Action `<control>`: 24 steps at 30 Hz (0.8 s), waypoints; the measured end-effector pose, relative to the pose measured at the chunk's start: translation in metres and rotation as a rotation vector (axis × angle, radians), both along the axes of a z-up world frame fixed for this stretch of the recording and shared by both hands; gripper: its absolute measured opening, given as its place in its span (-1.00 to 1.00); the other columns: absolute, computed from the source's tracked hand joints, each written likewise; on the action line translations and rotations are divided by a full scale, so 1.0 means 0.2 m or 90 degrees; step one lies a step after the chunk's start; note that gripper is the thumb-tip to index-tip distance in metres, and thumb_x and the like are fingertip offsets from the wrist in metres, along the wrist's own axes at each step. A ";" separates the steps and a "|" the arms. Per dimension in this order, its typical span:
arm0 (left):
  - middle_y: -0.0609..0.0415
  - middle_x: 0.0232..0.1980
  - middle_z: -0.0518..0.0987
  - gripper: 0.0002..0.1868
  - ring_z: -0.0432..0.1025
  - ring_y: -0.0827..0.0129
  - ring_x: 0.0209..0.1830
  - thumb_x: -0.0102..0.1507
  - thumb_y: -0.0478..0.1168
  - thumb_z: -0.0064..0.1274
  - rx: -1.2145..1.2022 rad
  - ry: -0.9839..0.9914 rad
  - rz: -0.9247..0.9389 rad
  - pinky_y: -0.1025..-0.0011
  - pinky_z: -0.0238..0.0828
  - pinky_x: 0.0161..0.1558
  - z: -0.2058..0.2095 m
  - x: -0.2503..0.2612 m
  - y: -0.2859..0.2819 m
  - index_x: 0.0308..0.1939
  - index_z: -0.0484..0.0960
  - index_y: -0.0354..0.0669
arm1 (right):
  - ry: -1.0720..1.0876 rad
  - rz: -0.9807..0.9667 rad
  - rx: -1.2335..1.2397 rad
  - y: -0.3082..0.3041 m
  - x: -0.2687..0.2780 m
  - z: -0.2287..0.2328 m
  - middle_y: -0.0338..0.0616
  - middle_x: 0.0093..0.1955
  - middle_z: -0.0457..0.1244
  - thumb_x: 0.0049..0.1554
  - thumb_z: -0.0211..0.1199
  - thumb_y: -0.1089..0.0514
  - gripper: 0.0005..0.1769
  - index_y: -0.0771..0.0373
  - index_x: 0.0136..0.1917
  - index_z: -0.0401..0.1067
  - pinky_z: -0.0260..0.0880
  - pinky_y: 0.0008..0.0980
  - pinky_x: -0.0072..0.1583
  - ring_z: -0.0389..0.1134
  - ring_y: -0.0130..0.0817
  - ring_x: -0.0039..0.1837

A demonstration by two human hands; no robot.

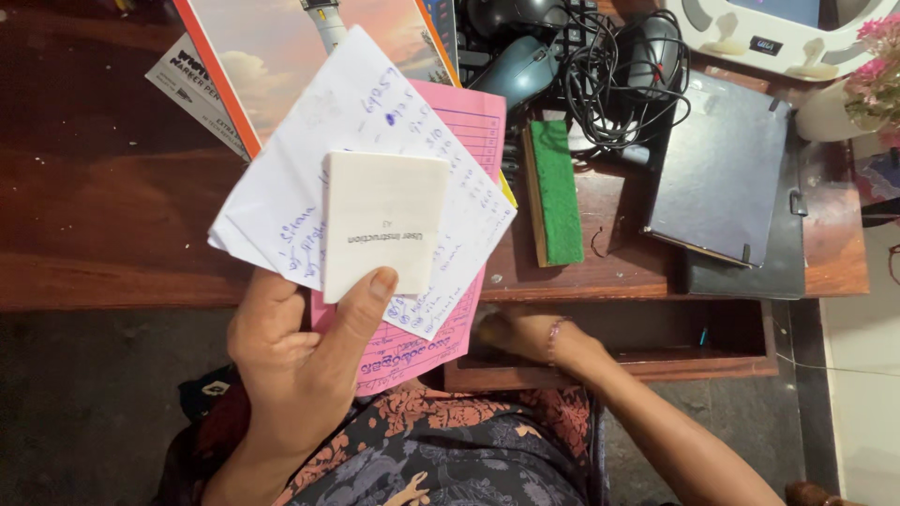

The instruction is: The person wipes various items on a wooden desk using a yellow cloth. They clean a lighthouse box, a green sponge, a spiral notebook, a black notebook, and a computer mouse, then place them into a drawer.

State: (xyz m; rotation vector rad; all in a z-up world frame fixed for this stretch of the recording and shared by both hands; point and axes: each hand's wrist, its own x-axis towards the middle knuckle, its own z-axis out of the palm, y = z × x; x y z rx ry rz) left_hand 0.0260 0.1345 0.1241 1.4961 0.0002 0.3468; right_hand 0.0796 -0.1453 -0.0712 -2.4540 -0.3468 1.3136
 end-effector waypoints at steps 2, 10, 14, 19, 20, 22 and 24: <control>-0.07 0.01 0.70 -0.74 0.57 0.51 -0.06 0.37 -0.41 0.11 -0.010 0.030 -0.004 0.52 0.56 -0.01 0.00 -0.01 -0.02 0.12 0.54 -0.45 | -0.073 0.111 0.156 0.07 -0.01 0.02 0.17 0.14 0.37 0.16 0.19 -0.01 -0.57 0.27 0.21 0.46 0.41 -0.11 0.13 0.43 0.02 0.15; -0.12 0.03 0.67 -0.70 0.55 0.46 -0.03 0.31 -0.47 0.13 0.020 0.051 -0.008 0.49 0.53 0.05 -0.02 -0.03 -0.12 0.13 0.56 -0.50 | 0.115 0.202 0.160 0.01 0.04 0.18 0.09 0.31 0.35 0.29 0.06 -0.12 -0.50 0.17 0.37 0.41 0.36 -0.14 0.27 0.39 -0.01 0.31; -0.20 0.04 0.68 -0.65 0.57 0.36 0.00 0.27 -0.51 0.14 0.110 0.065 0.005 0.44 0.52 0.11 0.01 -0.03 -0.17 0.14 0.56 -0.56 | 0.119 0.152 -0.048 -0.20 0.06 0.16 -0.09 0.48 0.17 0.27 0.04 -0.24 -0.42 -0.13 0.50 0.24 0.21 -0.13 0.38 0.20 -0.06 0.45; -0.27 0.08 0.67 -0.56 0.61 0.24 0.04 0.23 -0.53 0.11 0.069 0.119 0.007 0.33 0.56 0.15 0.04 0.00 -0.18 0.20 0.51 -0.60 | 0.025 0.193 -0.299 -0.92 0.12 0.04 -0.06 0.45 0.20 0.19 0.09 -0.05 -0.42 -0.06 0.48 0.26 0.29 -0.09 0.35 0.29 -0.05 0.39; -0.28 0.08 0.67 -0.55 0.62 0.22 0.04 0.22 -0.54 0.10 0.061 0.121 0.005 0.31 0.57 0.15 0.04 0.00 -0.19 0.21 0.50 -0.60 | -0.034 0.236 -0.323 -1.03 0.14 0.01 -0.04 0.44 0.21 0.17 0.10 0.00 -0.43 0.00 0.46 0.28 0.30 -0.07 0.34 0.30 -0.03 0.38; -0.30 0.08 0.67 -0.54 0.63 0.20 0.04 0.21 -0.54 0.10 0.065 0.139 0.004 0.29 0.58 0.14 0.05 0.01 -0.20 0.20 0.50 -0.61 | -0.163 0.237 -0.401 -1.24 0.16 -0.07 0.00 0.41 0.23 0.13 0.14 0.09 -0.44 0.12 0.41 0.31 0.31 -0.04 0.32 0.33 0.00 0.35; -0.31 0.07 0.68 -0.53 0.63 0.19 0.03 0.19 -0.54 0.11 0.086 0.178 0.008 0.29 0.58 0.11 0.04 0.00 -0.21 0.19 0.51 -0.61 | -0.300 0.130 -0.517 -1.41 0.19 -0.11 0.00 0.35 0.30 0.15 0.15 0.09 -0.61 0.16 0.24 0.52 0.30 -0.05 0.35 0.33 -0.01 0.38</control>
